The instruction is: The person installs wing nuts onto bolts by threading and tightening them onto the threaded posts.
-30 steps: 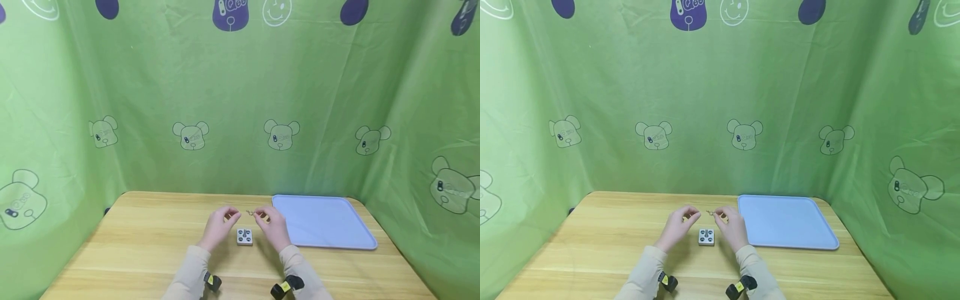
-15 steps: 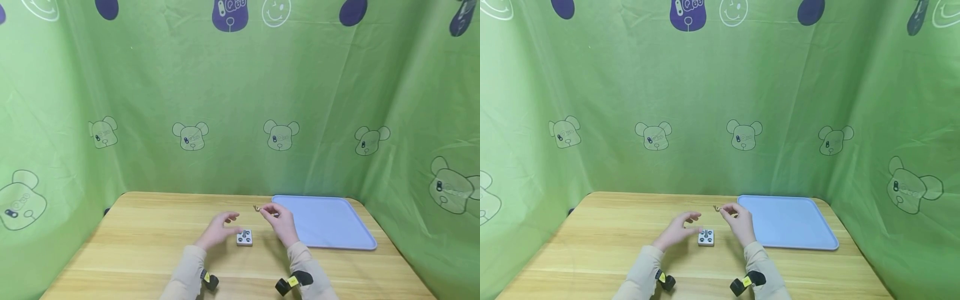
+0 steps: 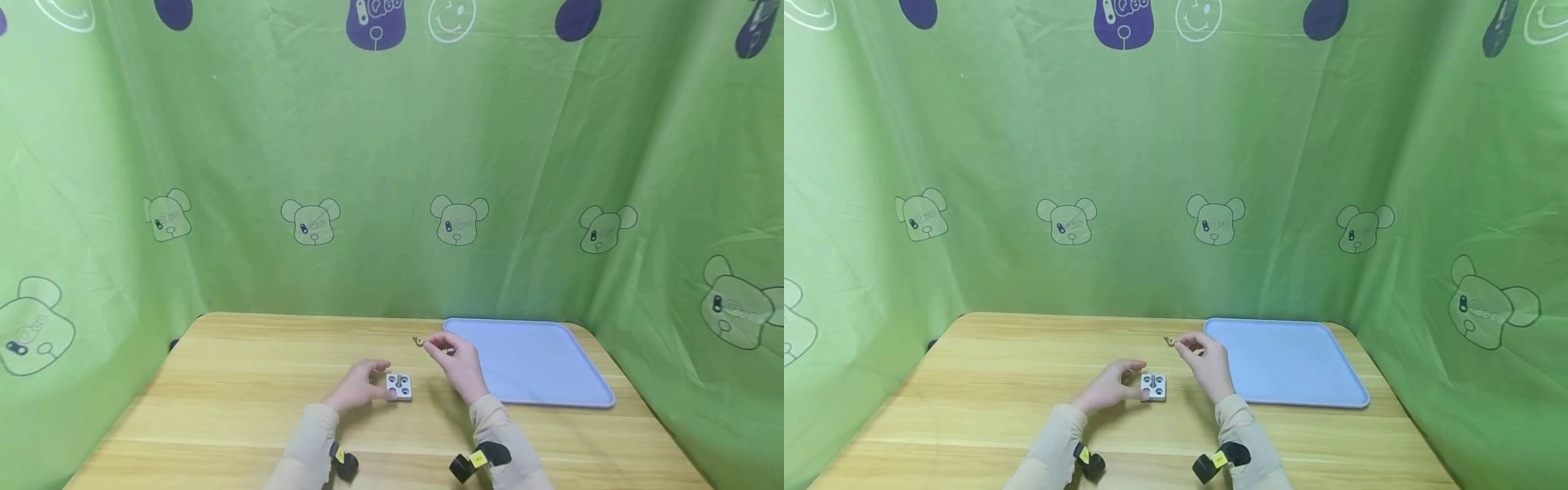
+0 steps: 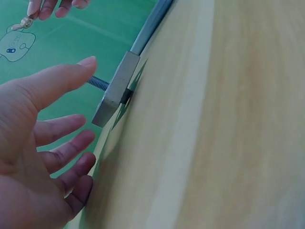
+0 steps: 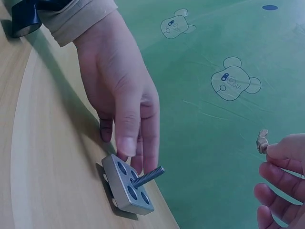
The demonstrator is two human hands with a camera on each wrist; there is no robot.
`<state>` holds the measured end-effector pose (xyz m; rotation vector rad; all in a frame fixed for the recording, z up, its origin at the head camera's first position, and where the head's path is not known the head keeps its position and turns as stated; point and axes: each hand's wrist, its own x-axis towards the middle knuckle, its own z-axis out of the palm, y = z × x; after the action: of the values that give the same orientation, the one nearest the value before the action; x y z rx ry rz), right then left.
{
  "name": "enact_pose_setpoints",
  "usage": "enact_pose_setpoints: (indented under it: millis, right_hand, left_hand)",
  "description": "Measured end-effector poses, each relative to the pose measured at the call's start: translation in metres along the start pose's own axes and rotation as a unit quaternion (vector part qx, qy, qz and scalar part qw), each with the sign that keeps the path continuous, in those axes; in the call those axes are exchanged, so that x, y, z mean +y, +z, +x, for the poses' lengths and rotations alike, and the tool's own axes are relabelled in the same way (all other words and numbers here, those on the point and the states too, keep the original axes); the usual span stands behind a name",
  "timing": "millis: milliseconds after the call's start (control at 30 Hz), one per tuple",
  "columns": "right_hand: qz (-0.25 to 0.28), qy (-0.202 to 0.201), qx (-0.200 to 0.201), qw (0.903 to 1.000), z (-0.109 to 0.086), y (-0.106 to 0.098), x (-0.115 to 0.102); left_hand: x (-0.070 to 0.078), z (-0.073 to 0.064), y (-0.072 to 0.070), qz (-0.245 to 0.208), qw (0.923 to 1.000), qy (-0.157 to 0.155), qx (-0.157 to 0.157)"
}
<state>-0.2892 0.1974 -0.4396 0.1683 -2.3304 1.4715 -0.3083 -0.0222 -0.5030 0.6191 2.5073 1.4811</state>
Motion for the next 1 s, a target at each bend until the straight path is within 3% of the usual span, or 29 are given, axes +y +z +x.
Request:
enact_pose_setpoints:
  millis: [167, 467, 1000]
  right_hand:
    - [0.003, 0.001, -0.005, 1.0, -0.001, 0.0, -0.001]
    - [0.005, 0.007, -0.019, 0.9998, -0.003, 0.002, -0.002]
    - [-0.032, -0.009, -0.061, 0.9976, -0.008, 0.02, 0.016]
  left_hand:
    - [-0.003, 0.0, 0.001, 0.016, 0.9998, -0.008, -0.012]
    - [0.0, -0.003, 0.002, 0.064, 0.9978, -0.017, 0.007]
    - [0.002, -0.004, 0.003, 0.084, 0.9962, -0.013, 0.019]
